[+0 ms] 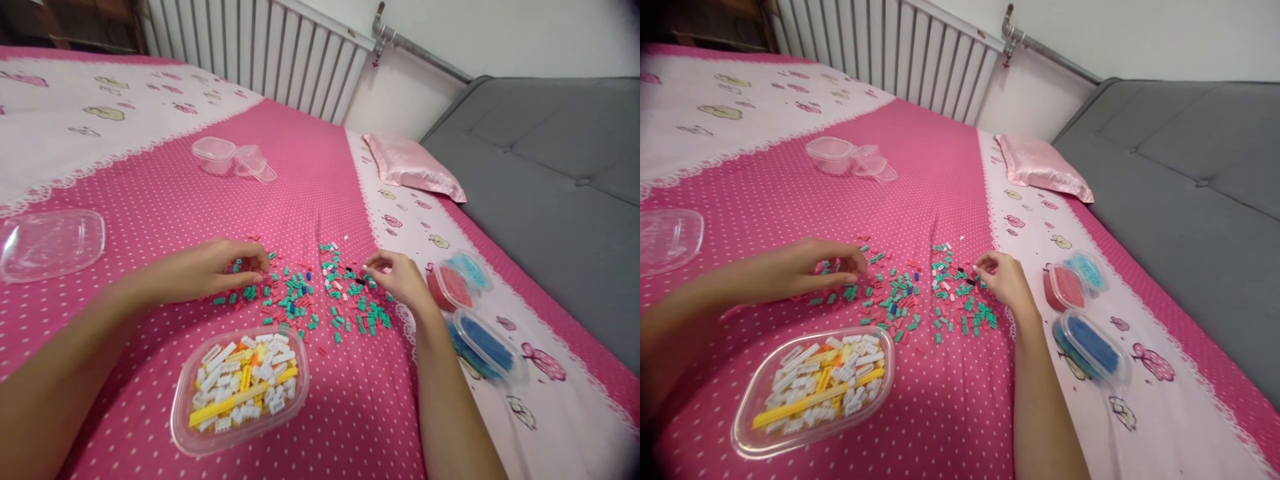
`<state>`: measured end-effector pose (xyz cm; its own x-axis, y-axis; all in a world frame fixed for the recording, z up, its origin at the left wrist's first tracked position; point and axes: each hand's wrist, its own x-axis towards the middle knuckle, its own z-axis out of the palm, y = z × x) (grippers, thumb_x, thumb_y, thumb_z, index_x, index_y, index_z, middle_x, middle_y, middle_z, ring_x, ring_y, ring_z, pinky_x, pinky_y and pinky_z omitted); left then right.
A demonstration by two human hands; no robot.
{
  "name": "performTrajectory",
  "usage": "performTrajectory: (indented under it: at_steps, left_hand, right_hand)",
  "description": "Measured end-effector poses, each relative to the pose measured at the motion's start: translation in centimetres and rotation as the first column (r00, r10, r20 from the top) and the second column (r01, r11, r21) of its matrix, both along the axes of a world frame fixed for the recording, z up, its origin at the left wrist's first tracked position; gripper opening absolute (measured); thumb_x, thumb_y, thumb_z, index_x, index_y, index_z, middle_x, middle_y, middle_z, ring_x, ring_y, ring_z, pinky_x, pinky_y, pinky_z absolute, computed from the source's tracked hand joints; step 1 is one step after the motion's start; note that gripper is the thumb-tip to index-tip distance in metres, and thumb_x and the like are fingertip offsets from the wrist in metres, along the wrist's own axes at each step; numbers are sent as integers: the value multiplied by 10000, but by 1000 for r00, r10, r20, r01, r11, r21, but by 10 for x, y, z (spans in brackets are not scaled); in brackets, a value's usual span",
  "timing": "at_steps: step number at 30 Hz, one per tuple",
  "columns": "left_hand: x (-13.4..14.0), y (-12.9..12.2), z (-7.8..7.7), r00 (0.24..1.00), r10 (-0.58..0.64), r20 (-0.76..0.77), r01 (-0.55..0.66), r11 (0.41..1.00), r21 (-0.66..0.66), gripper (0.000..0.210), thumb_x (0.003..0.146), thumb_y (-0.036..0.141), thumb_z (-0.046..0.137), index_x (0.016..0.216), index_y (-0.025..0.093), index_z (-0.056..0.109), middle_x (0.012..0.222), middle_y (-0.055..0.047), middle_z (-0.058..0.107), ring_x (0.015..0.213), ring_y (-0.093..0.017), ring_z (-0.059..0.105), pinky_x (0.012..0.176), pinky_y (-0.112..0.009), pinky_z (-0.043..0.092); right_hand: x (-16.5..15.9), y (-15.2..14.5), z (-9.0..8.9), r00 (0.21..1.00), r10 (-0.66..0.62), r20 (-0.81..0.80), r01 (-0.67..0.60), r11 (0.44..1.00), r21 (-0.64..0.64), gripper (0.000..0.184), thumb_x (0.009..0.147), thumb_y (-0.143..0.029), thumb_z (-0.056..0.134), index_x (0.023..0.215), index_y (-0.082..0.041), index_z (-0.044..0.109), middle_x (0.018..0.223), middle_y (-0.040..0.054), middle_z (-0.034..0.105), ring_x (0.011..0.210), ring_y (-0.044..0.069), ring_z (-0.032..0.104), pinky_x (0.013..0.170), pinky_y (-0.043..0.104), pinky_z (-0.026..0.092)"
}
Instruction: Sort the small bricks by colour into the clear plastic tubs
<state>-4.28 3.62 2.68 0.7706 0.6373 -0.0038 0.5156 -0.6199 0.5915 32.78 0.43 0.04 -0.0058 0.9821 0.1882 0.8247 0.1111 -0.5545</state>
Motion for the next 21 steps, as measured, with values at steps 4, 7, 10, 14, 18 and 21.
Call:
performTrajectory:
  at_steps: [4, 7, 10, 14, 18, 21]
  left_hand:
    - [1, -1, 1, 1000, 0, 7, 0, 1000, -3, 319, 968, 467, 504, 1031, 201, 668, 959, -36, 714, 812, -161, 638, 703, -234, 459]
    - [2, -1, 1, 1000, 0, 12, 0, 1000, -12, 304, 963, 458, 510, 1024, 204, 667, 953, -29, 716, 809, -158, 637, 714, -236, 458]
    - [2, -1, 1, 1000, -3, 10, 3, 1000, -12, 298, 964, 455, 511, 1028, 207, 662, 951, -27, 717, 802, -157, 637, 708, -236, 453]
    - [2, -1, 1, 1000, -7, 2, 7, 1000, -15, 295, 966, 447, 507, 1033, 204, 659, 950, -28, 720, 797, -160, 639, 700, -238, 448]
    - [3, 0, 1, 1000, -18, 6, 18, 1000, -9, 287, 967, 440, 508, 1024, 202, 658, 950, -28, 720, 804, -161, 645, 711, -241, 450]
    - [4, -2, 2, 1000, -17, 0, 17, 1000, -8, 281, 971, 433, 504, 1013, 199, 655, 938, -25, 714, 796, -158, 641, 710, -241, 445]
  right_hand:
    - [-1, -1, 5, 999, -10, -34, 11, 999, 37, 117, 763, -198, 601, 817, -186, 704, 819, 49, 755, 800, 199, 701, 790, 311, 514]
    - [-1, -1, 3, 999, -24, 21, 24, 1000, 9, 100, 779, -197, 615, 808, -189, 711, 807, 46, 757, 784, 197, 701, 766, 304, 511]
    - [1, 1, -2, 997, -17, 81, 19, 999, -27, 111, 804, -177, 630, 840, -202, 733, 860, 46, 772, 820, 193, 705, 798, 306, 505]
    - [0, 1, -7, 993, 6, 118, 3, 997, -77, 87, 797, -182, 685, 837, -221, 752, 859, 29, 781, 817, 195, 709, 790, 305, 497]
    - [-5, 3, -11, 986, 5, 164, 10, 996, -87, 36, 771, -218, 738, 799, -241, 746, 830, 11, 777, 808, 205, 705, 783, 312, 486]
    - [-9, 2, -8, 982, 2, 187, 14, 996, -87, 19, 786, -235, 732, 769, -240, 738, 817, 13, 772, 798, 214, 698, 790, 326, 473]
